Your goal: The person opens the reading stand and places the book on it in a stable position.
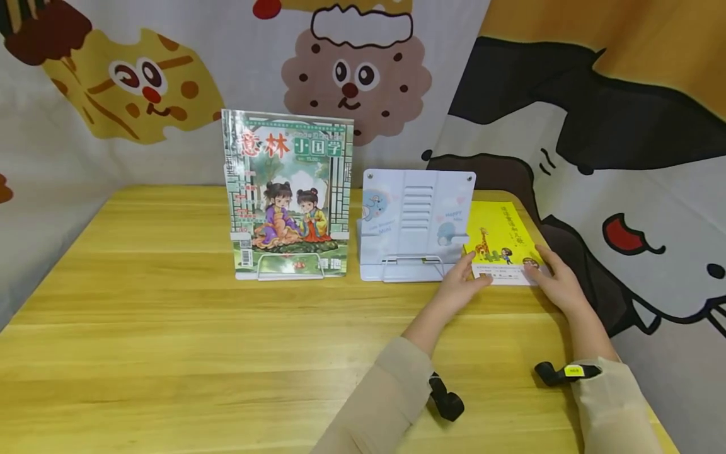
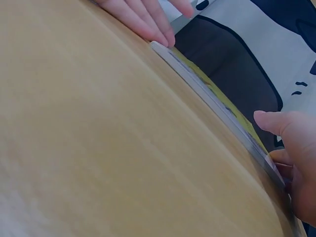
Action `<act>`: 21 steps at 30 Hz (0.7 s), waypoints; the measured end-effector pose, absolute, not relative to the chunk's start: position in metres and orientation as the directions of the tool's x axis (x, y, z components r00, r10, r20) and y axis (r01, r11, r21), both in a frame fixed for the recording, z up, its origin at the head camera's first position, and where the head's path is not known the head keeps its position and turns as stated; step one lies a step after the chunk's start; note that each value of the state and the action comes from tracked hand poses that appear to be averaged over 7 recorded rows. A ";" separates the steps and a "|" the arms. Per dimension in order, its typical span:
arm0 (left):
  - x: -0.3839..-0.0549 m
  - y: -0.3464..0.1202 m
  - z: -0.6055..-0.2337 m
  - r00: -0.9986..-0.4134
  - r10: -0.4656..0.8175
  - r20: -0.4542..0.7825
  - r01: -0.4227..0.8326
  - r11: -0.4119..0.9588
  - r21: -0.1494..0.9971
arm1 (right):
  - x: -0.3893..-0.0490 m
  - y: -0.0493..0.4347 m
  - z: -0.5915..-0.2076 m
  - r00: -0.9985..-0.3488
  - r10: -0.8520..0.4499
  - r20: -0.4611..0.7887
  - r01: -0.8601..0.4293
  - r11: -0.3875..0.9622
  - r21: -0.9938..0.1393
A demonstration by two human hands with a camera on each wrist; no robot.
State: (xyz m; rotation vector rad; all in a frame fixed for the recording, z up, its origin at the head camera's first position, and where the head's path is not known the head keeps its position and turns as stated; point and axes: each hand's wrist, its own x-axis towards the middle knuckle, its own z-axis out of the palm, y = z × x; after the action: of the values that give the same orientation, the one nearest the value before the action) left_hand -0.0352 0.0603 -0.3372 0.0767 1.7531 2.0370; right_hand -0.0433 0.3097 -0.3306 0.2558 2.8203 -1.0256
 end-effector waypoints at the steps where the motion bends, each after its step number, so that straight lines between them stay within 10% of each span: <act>1: -0.035 0.060 -0.338 -0.895 0.374 -0.244 -0.299 -0.095 0.949 | -0.043 0.309 -0.330 -0.976 0.123 -0.182 0.211 0.750 -0.627; 21: -0.026 0.069 -0.335 -0.872 0.411 -0.267 -0.349 -0.139 0.927 | -0.035 0.310 -0.314 -0.896 0.375 -0.237 0.432 0.613 -0.662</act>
State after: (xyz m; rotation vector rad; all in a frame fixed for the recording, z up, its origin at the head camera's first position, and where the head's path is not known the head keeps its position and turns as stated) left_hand -0.0259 0.0688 -0.3351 0.0696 1.6475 2.0514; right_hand -0.0354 0.3101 -0.3137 0.6900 2.7534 -1.1601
